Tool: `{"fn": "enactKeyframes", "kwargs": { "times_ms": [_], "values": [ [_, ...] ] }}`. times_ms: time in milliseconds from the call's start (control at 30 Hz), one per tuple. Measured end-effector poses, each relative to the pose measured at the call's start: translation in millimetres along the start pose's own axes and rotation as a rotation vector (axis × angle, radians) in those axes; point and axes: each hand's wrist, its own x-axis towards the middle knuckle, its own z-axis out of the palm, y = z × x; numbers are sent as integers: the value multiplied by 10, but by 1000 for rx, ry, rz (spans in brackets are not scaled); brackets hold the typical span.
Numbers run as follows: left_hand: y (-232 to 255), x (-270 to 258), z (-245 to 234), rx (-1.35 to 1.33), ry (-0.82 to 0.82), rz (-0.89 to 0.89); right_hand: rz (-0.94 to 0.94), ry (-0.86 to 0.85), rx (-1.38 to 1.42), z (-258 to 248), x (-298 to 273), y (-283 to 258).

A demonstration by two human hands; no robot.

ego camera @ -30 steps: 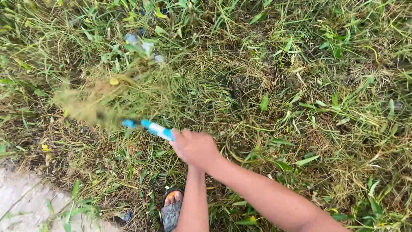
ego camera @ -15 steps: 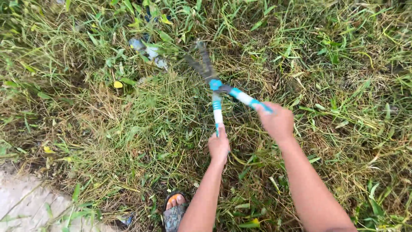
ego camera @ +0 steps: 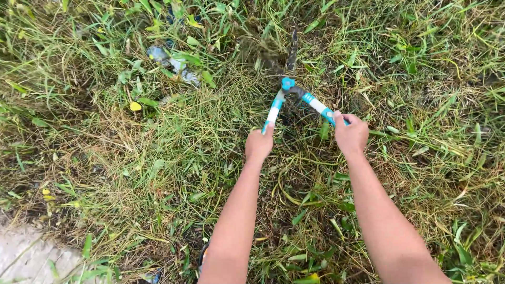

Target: Trimming tall grass and weeds using manual hedge shears.

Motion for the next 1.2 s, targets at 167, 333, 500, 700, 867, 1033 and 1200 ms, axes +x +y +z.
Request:
{"fn": "enactKeyframes", "kwargs": {
  "times_ms": [167, 333, 500, 700, 867, 1033, 1200],
  "values": [
    [335, 377, -23, 71, 22, -31, -91, 116, -41, 258, 429, 63],
    [280, 957, 130, 196, 112, 77, 64, -19, -94, 287, 744, -116],
    [521, 701, 397, 7, 105, -136, 54, -88, -99, 612, 595, -251],
    [808, 281, 649, -77, 199, -208, 185, 134, -14, 954, 9, -266],
    [431, 424, 874, -50, 170, -97, 0, 18, 37, 651, 117, -296],
    [410, 492, 398, -85, 5, -141, 196, -128, 121, 322, 455, -2],
    [698, 909, -136, 132, 102, 12, 23, -34, 73, 280, 1066, 238]
  ]
}}
